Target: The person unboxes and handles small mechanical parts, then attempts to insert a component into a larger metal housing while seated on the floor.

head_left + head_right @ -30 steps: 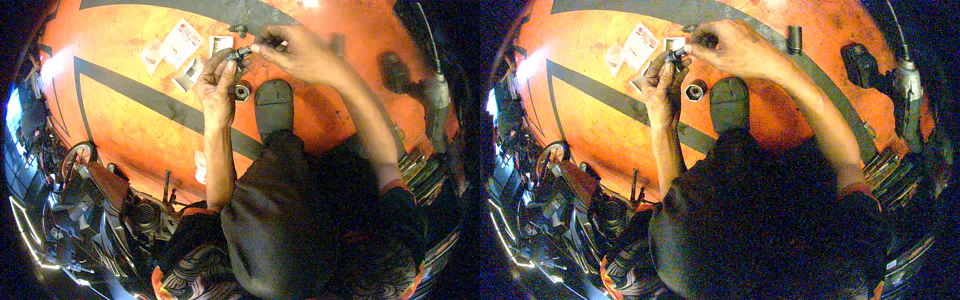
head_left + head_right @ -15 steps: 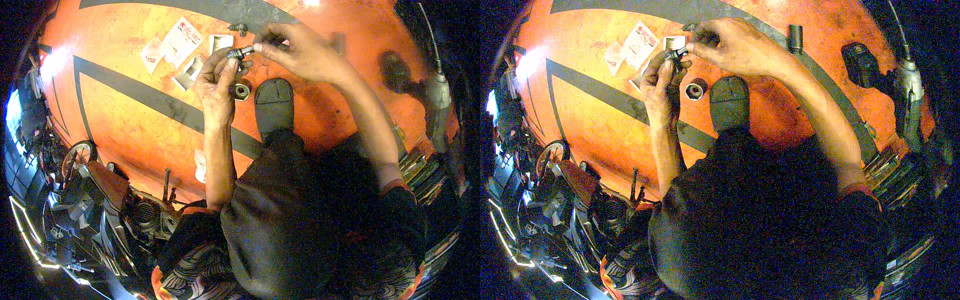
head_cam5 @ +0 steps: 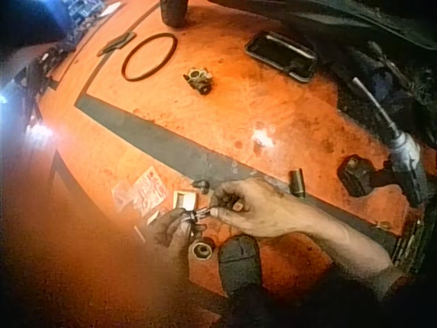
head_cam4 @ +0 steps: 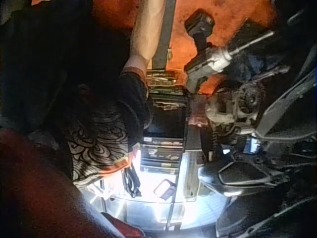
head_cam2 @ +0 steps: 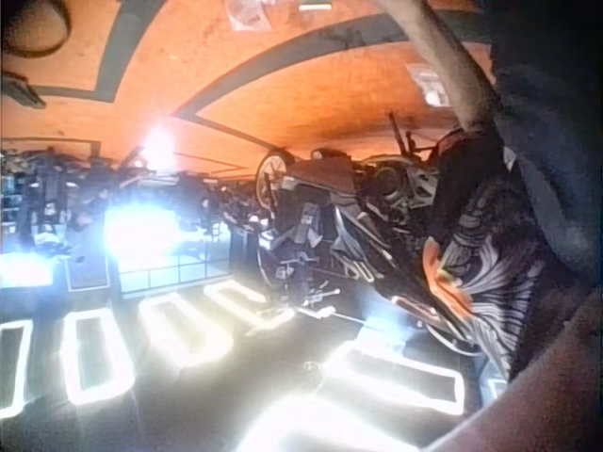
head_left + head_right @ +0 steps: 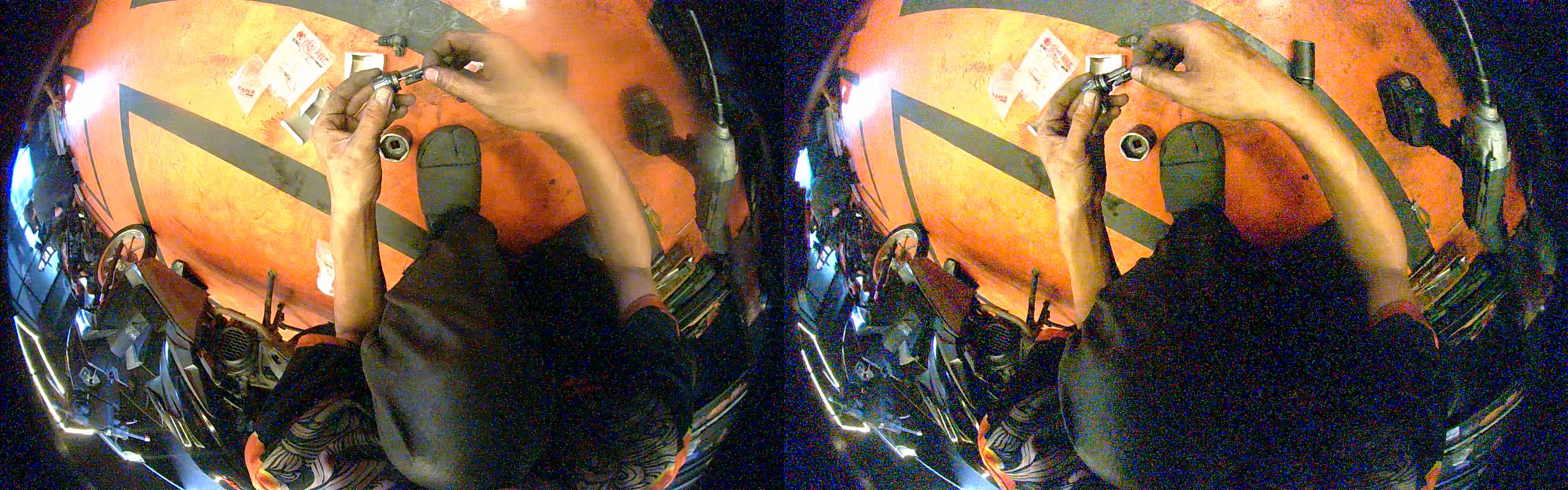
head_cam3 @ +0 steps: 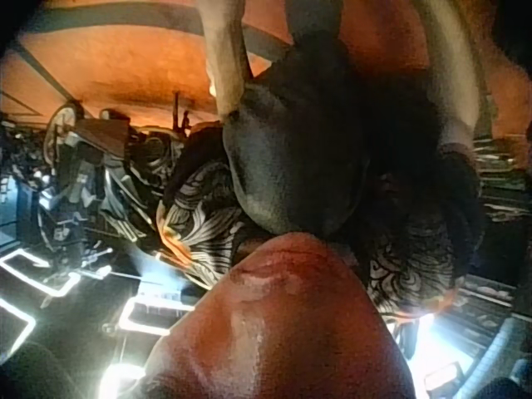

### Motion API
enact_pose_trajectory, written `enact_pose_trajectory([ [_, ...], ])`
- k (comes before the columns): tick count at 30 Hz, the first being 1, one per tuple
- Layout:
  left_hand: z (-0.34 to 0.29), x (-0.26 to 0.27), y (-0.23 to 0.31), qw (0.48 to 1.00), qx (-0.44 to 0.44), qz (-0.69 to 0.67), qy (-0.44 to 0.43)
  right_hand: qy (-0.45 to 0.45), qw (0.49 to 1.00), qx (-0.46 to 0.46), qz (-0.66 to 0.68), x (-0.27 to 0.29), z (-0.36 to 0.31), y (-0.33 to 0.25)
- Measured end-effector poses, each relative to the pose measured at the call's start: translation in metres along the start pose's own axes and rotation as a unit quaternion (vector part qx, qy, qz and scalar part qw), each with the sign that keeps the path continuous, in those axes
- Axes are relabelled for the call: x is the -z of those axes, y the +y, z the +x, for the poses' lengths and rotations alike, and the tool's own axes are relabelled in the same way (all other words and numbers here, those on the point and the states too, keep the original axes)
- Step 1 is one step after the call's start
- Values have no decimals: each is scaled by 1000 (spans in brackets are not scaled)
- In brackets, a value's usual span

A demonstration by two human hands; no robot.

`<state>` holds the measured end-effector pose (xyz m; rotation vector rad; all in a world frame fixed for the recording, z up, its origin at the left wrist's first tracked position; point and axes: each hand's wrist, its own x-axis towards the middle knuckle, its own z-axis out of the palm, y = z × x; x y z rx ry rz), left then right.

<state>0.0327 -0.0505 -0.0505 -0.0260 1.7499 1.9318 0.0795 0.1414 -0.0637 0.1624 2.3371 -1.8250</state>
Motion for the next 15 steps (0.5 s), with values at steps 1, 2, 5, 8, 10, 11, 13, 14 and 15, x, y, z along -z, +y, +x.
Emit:
enact_pose_trajectory([
  [1, 0, 0, 0, 1000, -1, -3, -3, 19, 1000, 19, 0, -1, 0, 3],
  [2, 0, 1, 0, 1000, -2, -6, -6, 38, 999, 38, 1, -2, 0, 5],
  [5, -1, -2, 4, 1000, 1, -4, 0, 42, 997, 56, 21, 0, 0, 3],
  [8, -1, -2, 4, 1000, 5, -6, 10, -3, 999, 5, 50, 1, 0, 1],
  [10, -1, -3, 6, 1000, 7, -11, 11, 10, 999, 9, 37, 1, 1, 2],
  [11, 0, -4, 9, 1000, 14, -2, 9, 18, 999, 6, 28, 0, 0, 1],
  [13, 0, -2, 6, 1000, -2, -4, 8, 30, 999, 1, 21, 0, 0, -7],
  [14, 0, -1, 5, 1000, -10, -6, 8, 25, 999, -1, 21, 0, 0, -6],
  [15, 0, -2, 6, 1000, -8, -9, 7, 20, 1000, -5, 20, 1, 0, -5],
])
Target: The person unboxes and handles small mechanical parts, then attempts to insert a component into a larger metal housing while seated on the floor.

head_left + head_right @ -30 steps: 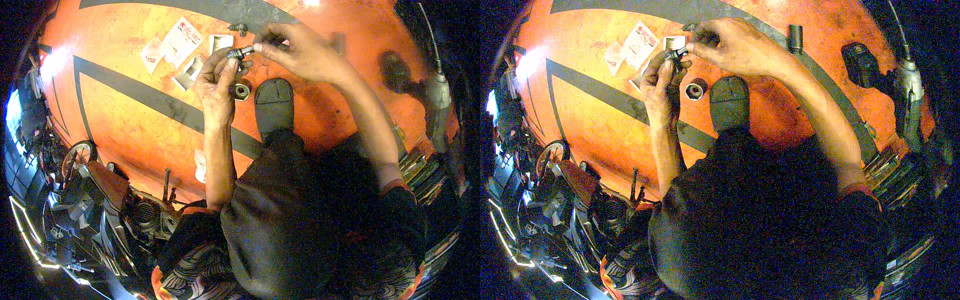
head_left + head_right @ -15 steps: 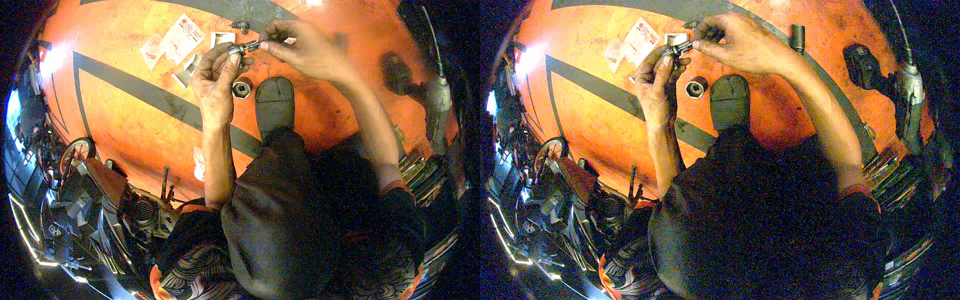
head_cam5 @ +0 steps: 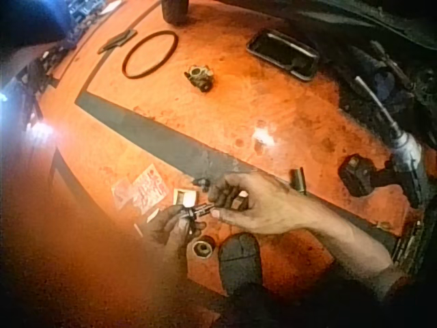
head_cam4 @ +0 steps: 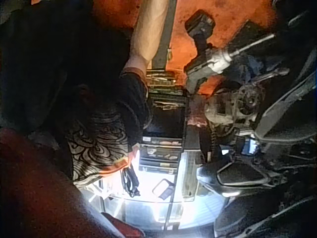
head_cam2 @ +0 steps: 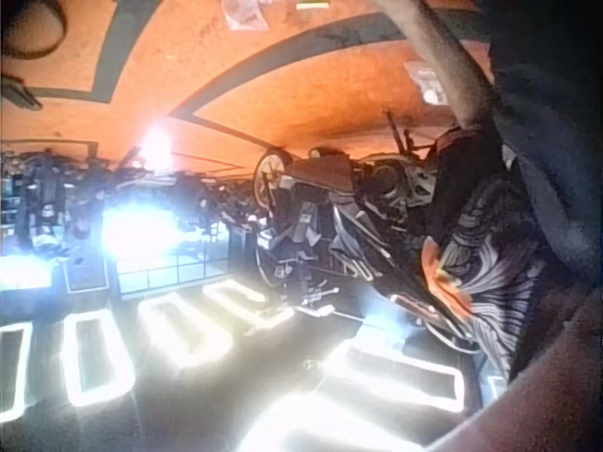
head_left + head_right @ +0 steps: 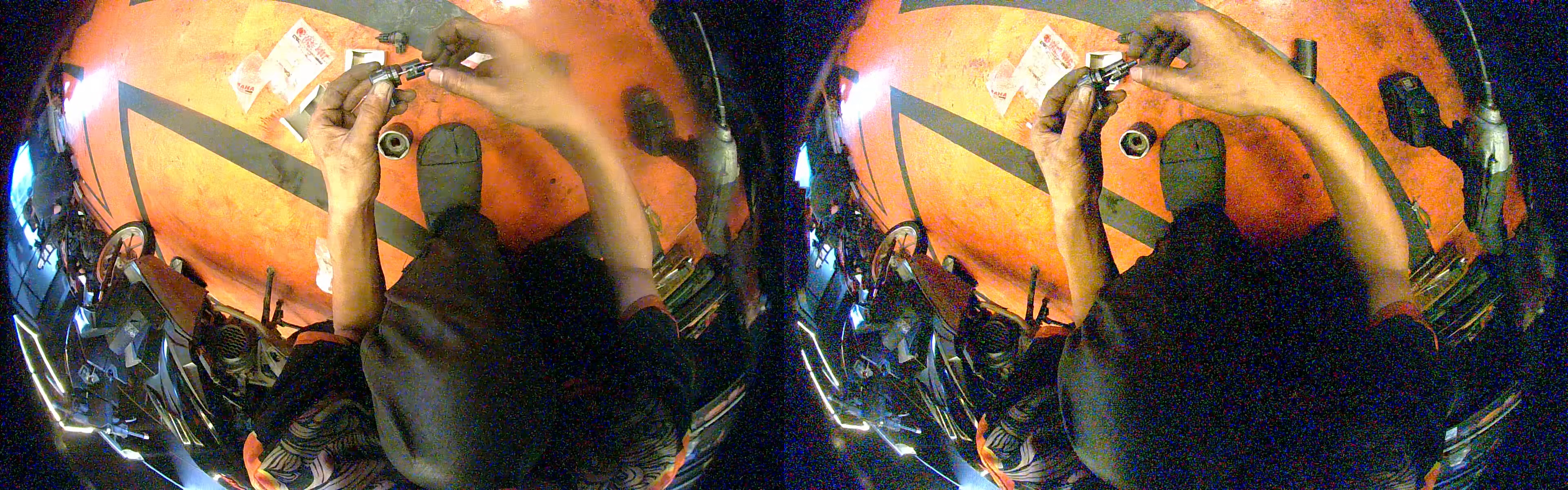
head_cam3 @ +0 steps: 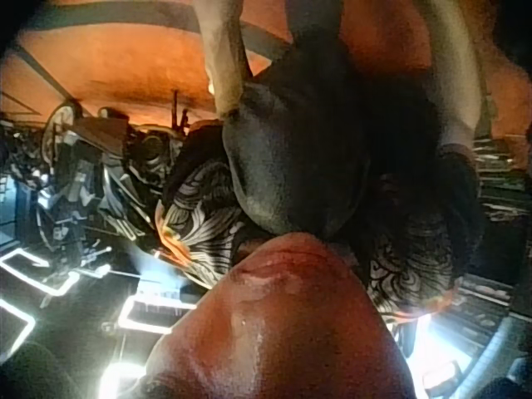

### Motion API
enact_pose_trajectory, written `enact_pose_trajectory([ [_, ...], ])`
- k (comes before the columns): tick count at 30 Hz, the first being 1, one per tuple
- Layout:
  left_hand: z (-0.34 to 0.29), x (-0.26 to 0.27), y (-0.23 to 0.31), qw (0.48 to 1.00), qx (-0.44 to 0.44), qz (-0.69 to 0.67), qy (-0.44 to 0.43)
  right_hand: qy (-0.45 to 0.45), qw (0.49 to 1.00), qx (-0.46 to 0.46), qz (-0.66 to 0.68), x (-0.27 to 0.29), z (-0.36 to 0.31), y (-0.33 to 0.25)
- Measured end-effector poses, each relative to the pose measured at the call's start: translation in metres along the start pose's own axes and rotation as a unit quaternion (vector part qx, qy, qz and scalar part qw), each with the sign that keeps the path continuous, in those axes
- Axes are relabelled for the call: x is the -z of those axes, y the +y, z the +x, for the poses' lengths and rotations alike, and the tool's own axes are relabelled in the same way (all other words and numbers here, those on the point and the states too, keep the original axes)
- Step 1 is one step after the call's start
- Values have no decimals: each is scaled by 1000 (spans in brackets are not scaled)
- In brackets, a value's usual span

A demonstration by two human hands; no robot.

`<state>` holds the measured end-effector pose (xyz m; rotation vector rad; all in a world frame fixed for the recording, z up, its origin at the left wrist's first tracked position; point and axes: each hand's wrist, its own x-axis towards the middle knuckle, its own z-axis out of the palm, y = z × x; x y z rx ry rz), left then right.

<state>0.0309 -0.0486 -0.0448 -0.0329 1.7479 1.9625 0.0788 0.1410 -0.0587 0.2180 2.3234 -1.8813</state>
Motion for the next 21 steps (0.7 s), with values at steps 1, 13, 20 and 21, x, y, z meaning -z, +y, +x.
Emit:
enact_pose_trajectory([
  [1, 0, -1, 1, 1000, 2, -3, -1, -4, 1000, -4, -1, 1, 0, 1],
  [13, 1, -4, 1, 1000, 5, -3, -5, -17, 998, -49, 39, -2, 0, 5],
  [20, 2, -3, -2, 1000, 5, -14, -16, 0, 998, -50, 25, -2, 0, 7],
  [21, 2, -3, -1, 1000, 2, -12, -15, 19, 998, -46, 31, -3, -1, 5],
])
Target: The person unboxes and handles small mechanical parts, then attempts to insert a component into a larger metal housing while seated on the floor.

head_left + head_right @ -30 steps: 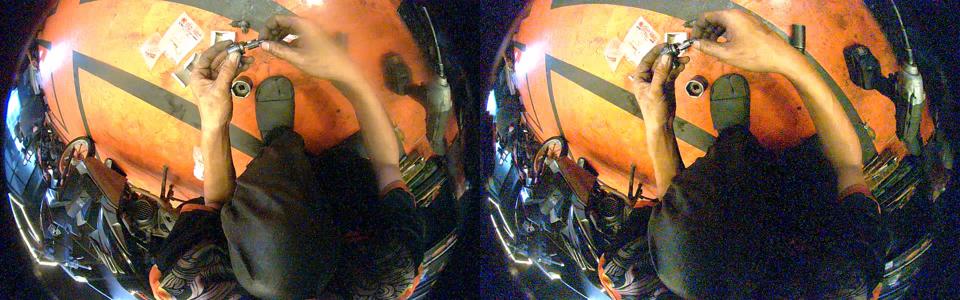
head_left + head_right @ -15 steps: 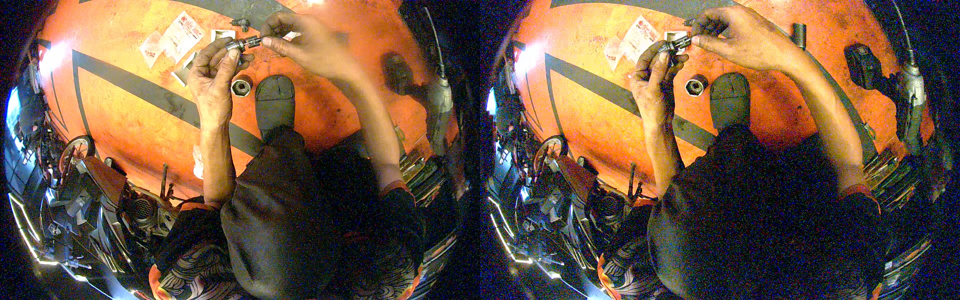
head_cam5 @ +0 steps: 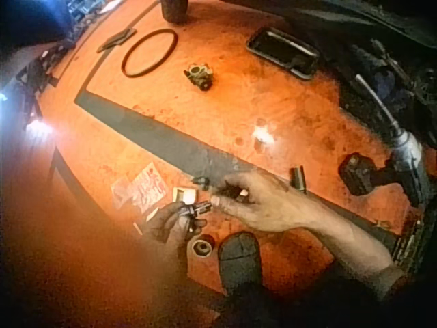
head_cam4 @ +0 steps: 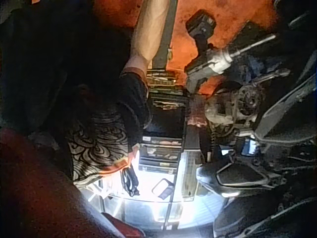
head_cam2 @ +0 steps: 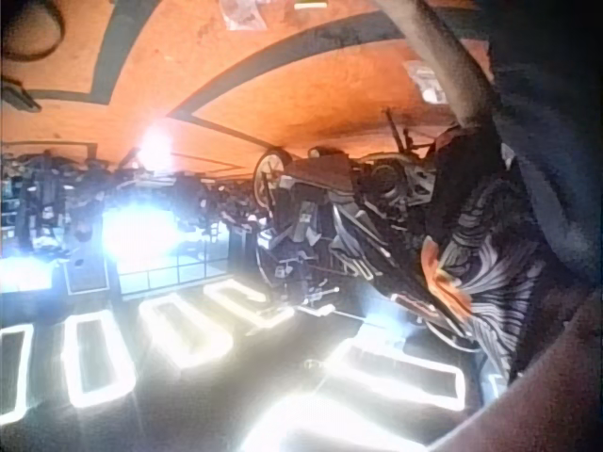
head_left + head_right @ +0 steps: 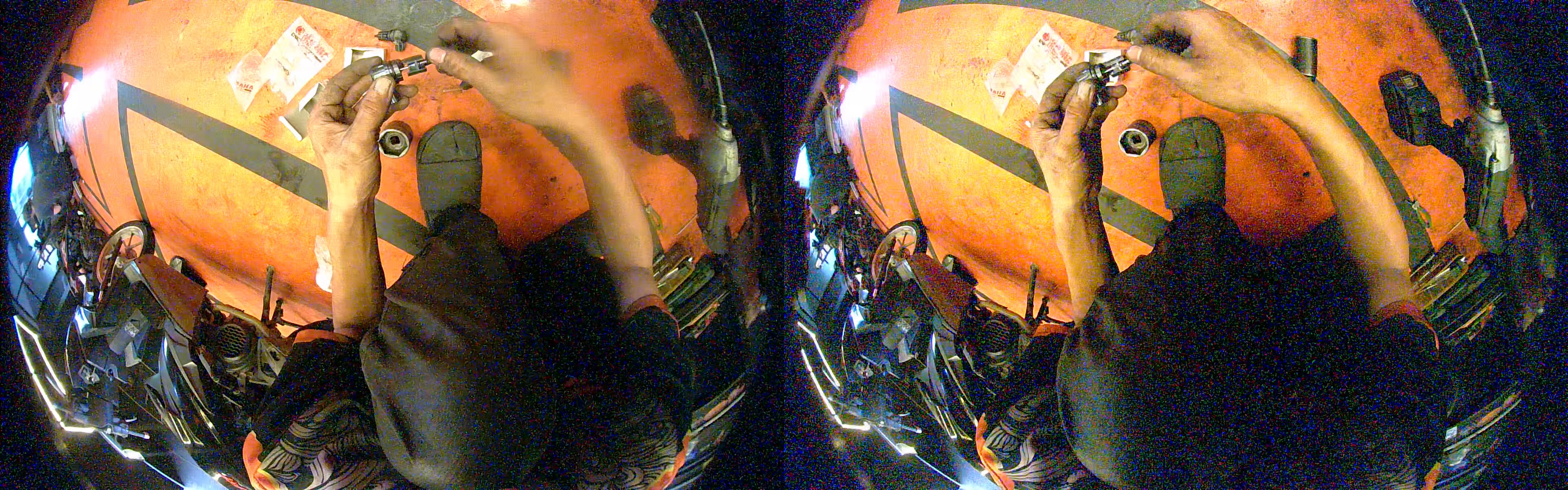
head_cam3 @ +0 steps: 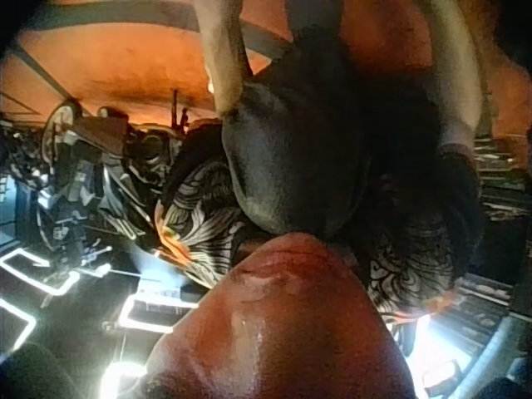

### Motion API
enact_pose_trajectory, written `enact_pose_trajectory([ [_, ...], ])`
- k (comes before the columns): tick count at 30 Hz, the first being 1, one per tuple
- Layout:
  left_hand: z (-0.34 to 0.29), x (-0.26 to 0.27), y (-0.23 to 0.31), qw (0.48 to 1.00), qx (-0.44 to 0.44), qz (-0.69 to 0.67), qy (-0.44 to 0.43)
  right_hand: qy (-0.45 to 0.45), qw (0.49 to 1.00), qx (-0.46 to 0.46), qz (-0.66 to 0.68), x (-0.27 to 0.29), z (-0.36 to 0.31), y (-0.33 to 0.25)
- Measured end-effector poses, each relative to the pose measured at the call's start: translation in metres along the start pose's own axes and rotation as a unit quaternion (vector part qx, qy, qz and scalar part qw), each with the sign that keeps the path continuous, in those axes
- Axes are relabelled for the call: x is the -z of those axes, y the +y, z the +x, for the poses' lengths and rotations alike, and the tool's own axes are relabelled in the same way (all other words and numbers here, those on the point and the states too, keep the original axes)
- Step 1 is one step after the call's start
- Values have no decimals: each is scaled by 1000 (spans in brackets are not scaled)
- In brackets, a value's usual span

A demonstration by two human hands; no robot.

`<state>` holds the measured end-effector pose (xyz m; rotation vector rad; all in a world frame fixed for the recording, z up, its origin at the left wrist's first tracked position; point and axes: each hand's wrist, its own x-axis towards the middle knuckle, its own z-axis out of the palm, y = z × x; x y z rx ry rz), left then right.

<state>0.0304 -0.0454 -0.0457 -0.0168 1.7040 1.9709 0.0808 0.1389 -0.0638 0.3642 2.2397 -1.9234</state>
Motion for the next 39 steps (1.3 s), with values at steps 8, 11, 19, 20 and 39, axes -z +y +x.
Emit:
enact_pose_trajectory([
  [8, 0, 3, 0, 1000, -7, 1, 2, -61, 996, 61, -10, 15, 3, -24],
  [11, 2, 0, -1, 1000, -7, -1, -8, 8, 999, 45, -16, 3, -1, -2],
  [19, 0, 1, 1, 1000, 2, 0, 9, 2, 998, 58, -32, 3, 2, -2],
  [20, 1, 1, 1, 1000, 1, 2, 6, 3, 998, 57, -30, 2, 3, 0],
  [39, 2, 0, -1, 1000, 5, 12, 9, 40, 997, 38, -46, -2, -2, -1],
])
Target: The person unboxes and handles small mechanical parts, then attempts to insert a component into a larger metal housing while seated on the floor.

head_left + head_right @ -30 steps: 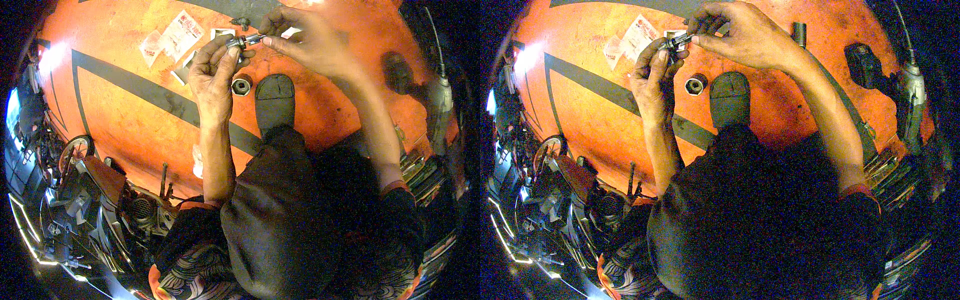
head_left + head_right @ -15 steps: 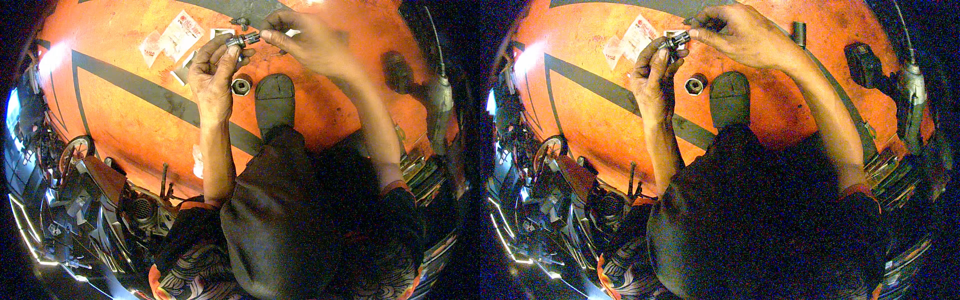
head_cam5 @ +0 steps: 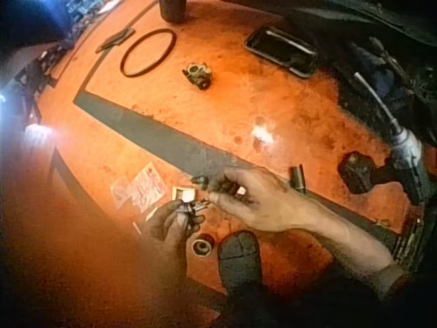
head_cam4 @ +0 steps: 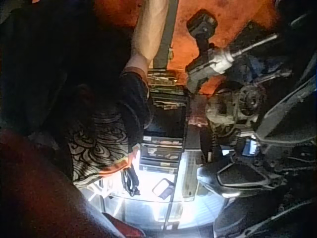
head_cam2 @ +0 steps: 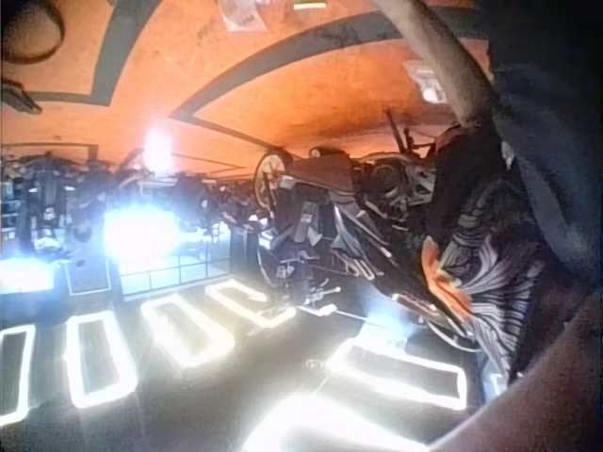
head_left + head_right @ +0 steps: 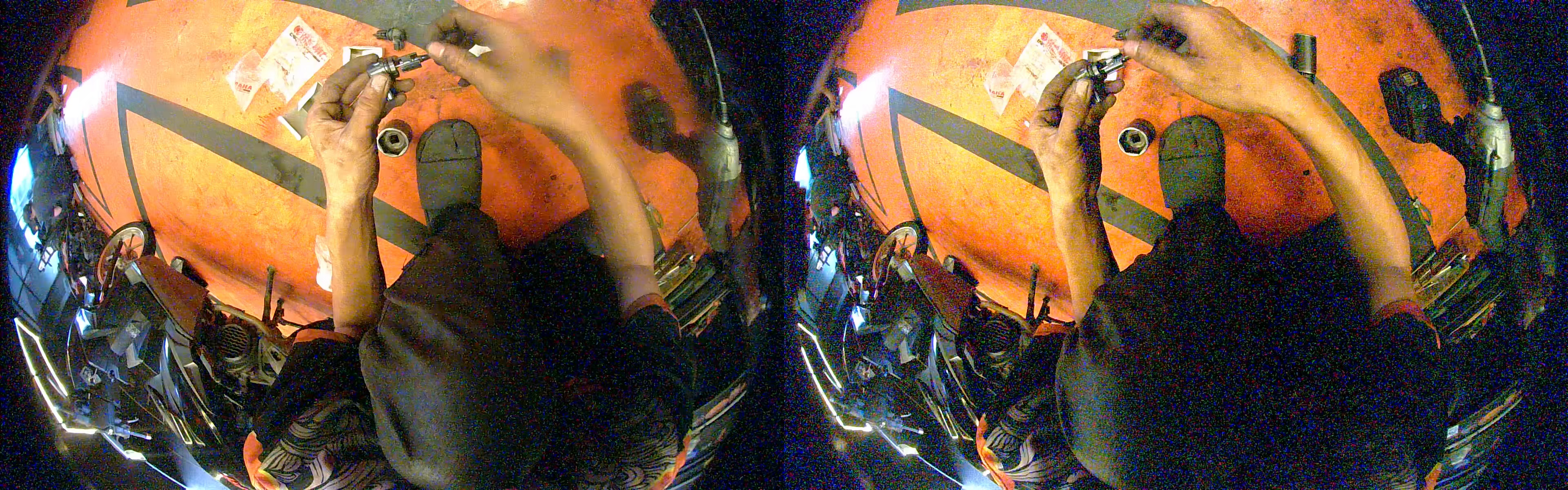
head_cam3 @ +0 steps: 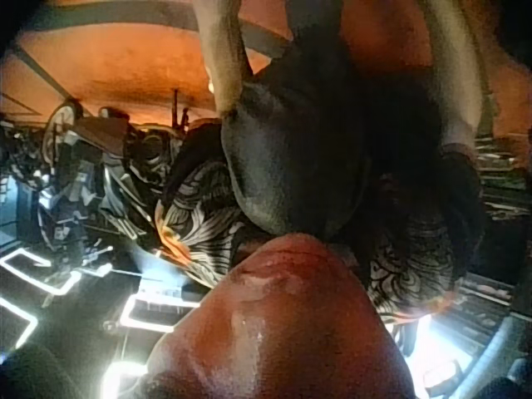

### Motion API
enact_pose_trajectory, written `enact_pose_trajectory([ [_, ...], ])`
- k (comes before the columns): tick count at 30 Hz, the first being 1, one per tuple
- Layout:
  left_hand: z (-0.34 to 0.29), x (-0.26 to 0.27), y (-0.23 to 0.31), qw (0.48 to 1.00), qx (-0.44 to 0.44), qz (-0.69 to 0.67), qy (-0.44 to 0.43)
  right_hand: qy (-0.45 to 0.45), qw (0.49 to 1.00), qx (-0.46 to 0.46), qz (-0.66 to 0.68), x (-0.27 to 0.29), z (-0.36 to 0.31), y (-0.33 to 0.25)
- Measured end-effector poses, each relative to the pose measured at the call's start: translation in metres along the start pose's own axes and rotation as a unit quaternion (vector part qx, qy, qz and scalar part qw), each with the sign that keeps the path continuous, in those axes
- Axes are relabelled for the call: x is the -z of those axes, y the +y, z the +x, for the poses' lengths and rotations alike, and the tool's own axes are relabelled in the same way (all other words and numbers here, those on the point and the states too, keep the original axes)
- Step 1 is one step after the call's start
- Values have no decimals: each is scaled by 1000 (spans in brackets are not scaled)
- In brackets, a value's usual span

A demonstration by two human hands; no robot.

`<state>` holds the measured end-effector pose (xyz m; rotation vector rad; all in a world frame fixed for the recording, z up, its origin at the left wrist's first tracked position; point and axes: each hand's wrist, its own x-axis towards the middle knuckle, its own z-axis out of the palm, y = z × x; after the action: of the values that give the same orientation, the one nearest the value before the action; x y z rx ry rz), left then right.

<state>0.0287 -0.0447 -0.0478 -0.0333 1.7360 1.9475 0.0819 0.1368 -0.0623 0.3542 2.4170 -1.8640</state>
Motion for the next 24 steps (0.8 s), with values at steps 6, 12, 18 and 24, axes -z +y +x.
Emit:
enact_pose_trajectory([
  [6, -1, 3, 3, 1000, -8, 3, 4, -124, 992, -12, 17, 19, 10, -26],
  [12, 0, 0, 2, 1000, -6, -3, 0, -24, 999, 12, -44, -3, 3, 2],
  [18, -1, -1, 1, 1000, -5, -14, -1, -51, 998, 13, -44, -2, 4, 5],
  [24, -1, 1, 0, 1000, -11, -2, -1, 11, 999, 12, -36, -5, 1, -1],
])
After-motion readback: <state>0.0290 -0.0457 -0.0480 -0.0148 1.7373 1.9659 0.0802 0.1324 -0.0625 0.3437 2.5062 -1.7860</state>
